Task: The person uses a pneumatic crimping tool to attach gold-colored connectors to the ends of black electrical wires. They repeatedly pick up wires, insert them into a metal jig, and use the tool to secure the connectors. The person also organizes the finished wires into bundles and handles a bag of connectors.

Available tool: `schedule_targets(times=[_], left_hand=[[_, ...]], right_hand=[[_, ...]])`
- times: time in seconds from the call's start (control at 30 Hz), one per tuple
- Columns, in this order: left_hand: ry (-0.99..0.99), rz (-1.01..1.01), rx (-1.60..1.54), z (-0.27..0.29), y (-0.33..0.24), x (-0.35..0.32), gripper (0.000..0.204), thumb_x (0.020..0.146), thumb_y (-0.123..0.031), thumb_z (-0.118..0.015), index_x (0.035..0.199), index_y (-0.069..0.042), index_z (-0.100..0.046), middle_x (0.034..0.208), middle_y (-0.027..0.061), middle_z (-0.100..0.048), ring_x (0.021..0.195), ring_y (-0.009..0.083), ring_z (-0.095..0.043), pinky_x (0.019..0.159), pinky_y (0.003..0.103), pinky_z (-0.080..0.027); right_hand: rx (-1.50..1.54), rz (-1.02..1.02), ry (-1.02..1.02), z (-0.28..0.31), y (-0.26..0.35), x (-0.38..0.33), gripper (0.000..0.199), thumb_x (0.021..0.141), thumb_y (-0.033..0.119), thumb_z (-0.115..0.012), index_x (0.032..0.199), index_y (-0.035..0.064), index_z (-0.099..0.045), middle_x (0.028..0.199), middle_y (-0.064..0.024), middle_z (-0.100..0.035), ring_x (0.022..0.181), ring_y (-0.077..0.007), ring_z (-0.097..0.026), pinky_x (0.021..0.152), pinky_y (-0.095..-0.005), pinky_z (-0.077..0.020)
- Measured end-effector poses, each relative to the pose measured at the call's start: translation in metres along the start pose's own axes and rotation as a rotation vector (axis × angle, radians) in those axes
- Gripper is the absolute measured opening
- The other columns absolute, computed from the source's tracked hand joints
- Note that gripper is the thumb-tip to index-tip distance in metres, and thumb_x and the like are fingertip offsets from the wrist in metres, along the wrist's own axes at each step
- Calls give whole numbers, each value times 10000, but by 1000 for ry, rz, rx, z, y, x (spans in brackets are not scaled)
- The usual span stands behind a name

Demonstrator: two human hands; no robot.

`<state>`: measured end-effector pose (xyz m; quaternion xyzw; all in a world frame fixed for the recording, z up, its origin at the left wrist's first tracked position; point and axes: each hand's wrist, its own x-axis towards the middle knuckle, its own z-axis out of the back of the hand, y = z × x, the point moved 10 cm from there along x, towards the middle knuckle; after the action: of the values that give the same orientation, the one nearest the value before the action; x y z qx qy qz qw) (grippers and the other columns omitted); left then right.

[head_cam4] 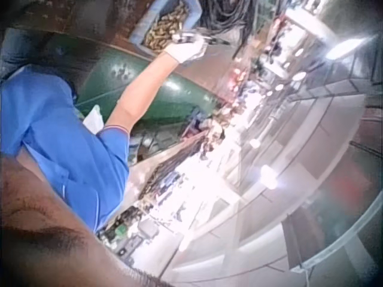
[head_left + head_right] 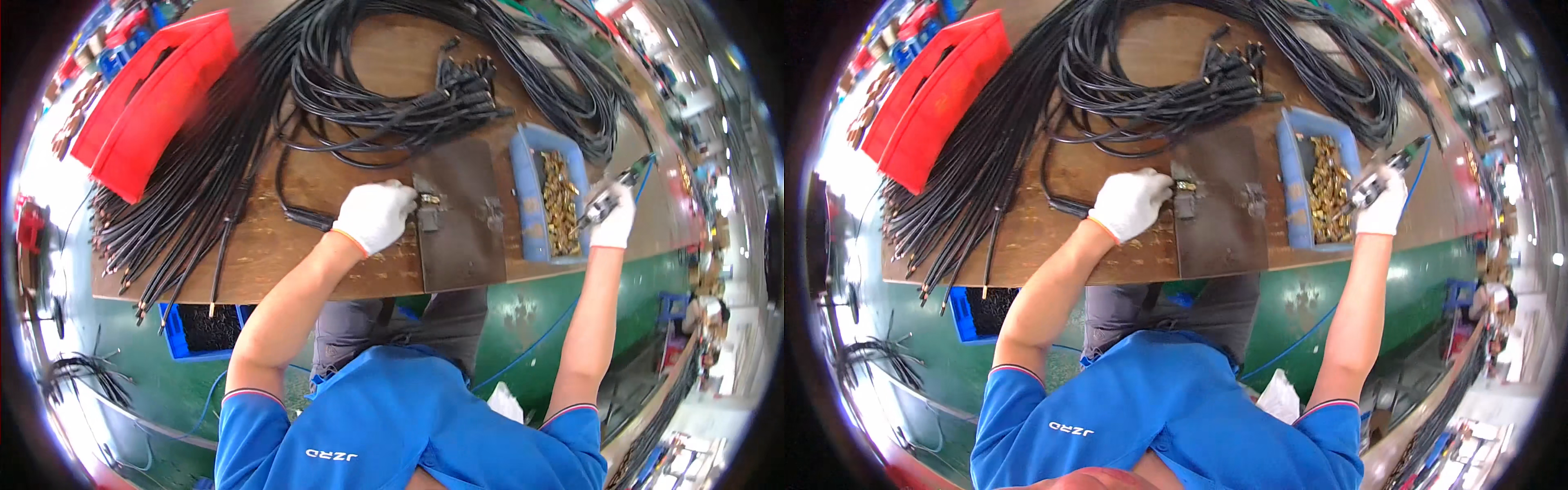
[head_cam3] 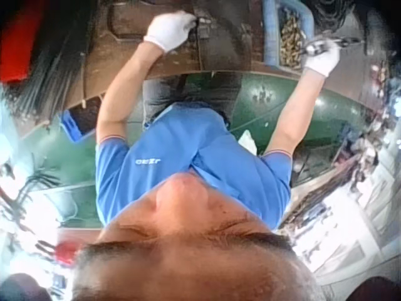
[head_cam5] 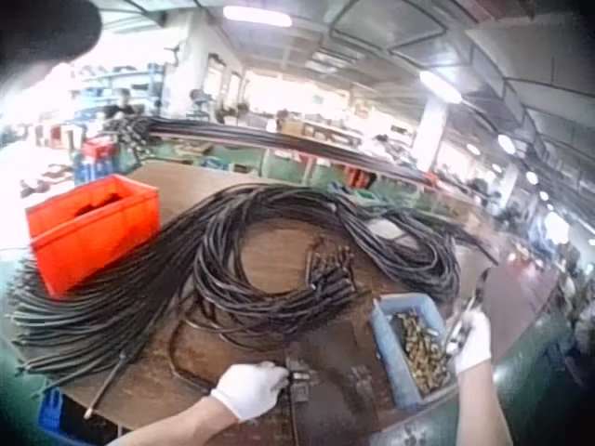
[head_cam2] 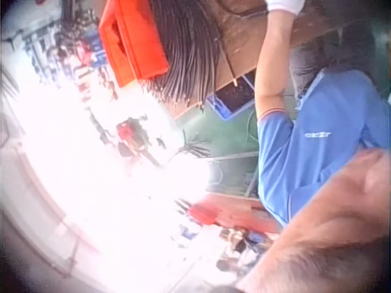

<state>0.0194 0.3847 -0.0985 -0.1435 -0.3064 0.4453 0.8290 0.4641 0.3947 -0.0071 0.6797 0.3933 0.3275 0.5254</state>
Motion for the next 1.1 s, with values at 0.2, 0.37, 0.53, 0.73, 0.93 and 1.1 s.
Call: schedule_targets(times=[0.2,0.37,0.53,0.73,0.93,1.1], left_hand=[[57,42,-35,-2,1,2,151,928,-187,-655,1028,-103,-729,900,165,-681,831,389,-682,735,488,-540],[64,50,-40,0,3,2,149,927,-185,-666,1038,-109,-730,901,156,-684,821,384,-685,725,482,-544],[54,49,-37,-1,4,2,133,906,-162,-669,1015,-99,-714,865,144,-672,770,370,-685,684,470,-548],[111,74,-27,-5,5,4,172,922,-180,-683,1072,-104,-717,914,150,-684,828,372,-693,709,459,-554],[129,72,-27,-5,4,5,162,926,-184,-679,1062,-99,-707,916,152,-679,830,371,-688,705,464,-548],[100,54,-38,-3,4,5,147,913,-167,-677,1039,-98,-707,885,152,-670,818,372,-686,695,467,-546]], right_hand=[[560,107,267,-105,46,-53,221,935,242,-672,1068,66,-663,994,-112,-678,723,-196,-573,654,-381,-522],[559,2,530,-204,-8,-87,175,973,145,-596,1144,125,-629,963,-75,-640,763,-193,-553,691,-398,-499],[474,22,723,-256,-61,-100,285,934,84,-621,1219,102,-616,1051,-150,-675,847,-240,-623,767,-440,-538],[395,11,639,-265,-85,-105,295,900,46,-659,1186,100,-613,1009,-162,-666,798,-244,-651,690,-431,-574],[410,15,645,-271,-84,-105,269,860,-38,-705,1110,21,-624,954,-166,-708,746,-218,-700,658,-369,-602],[179,18,958,-299,-79,-119,292,778,-66,-724,1052,11,-659,967,-127,-729,863,-192,-711,756,-339,-595]])
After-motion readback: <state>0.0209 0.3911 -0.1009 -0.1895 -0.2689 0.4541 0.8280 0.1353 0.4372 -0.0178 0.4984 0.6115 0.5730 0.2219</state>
